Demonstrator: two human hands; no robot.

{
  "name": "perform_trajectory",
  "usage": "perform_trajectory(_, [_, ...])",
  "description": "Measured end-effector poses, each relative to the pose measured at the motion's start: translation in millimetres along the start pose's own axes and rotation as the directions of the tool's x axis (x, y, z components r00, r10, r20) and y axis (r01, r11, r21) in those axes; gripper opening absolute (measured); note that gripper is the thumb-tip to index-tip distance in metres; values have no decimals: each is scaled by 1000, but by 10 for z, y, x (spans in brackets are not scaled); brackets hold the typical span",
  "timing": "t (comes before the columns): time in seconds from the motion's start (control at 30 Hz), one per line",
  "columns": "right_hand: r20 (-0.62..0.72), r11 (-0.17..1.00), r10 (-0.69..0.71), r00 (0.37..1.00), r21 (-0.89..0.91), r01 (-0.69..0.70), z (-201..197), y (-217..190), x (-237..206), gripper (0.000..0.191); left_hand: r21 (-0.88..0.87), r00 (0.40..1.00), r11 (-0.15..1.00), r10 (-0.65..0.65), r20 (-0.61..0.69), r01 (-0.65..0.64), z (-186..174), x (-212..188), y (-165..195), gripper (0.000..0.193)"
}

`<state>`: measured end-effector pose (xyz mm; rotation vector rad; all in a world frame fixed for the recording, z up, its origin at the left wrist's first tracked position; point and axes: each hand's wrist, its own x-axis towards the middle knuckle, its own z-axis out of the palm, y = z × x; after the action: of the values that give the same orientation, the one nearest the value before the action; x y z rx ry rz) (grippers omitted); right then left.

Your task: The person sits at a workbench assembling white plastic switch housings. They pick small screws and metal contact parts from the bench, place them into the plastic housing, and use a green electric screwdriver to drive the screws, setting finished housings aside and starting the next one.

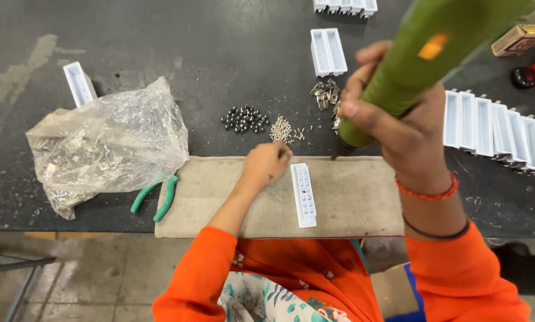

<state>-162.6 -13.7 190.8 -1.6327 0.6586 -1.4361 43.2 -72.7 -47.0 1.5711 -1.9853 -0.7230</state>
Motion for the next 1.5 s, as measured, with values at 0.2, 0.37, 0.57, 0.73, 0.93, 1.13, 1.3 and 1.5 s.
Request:
perform_trajectory(0.2, [-159, 993, 15, 987, 119, 4, 183, 379, -340, 30, -75, 921, 996, -64, -385, 38, -323, -276, -208, 16])
perform_trajectory(0.37, [-238, 983, 61, 969, 183, -17, 305, 774, -610, 25, 240, 842, 964, 222, -492, -113, -270, -171, -274, 38])
perform_trajectory(0.57, [-247, 982, 53, 968, 188, -6, 326, 1011, -851, 22, 295, 884, 943, 264, -385, -153, -193, -149, -386, 28])
perform_trajectory(0.73, [-212, 982, 88, 973, 184, -49, 318, 980, -947, 24, 120, 887, 984, 170, -430, -131, -164, -178, -443, 27])
perform_trajectory(0.93, [-201, 994, 55, 978, 106, -34, 288, 1010, -962, 23, 195, 848, 981, 110, -518, -8, -210, -165, -390, 32])
perform_trajectory(1.13, [-206, 993, 42, 978, 114, -18, 272, 1083, -958, 23, 222, 841, 971, 45, -539, 91, -245, -208, -369, 24])
perform_trajectory(1.3, [-185, 992, 50, 981, 121, -27, 277, 1101, -957, 24, 213, 824, 976, 90, -560, 38, -216, -206, -400, 13])
perform_trajectory(1.5, [-181, 987, 49, 982, 159, -20, 286, 1022, -936, 20, 93, 816, 988, 156, -556, -125, -219, -240, -405, 15])
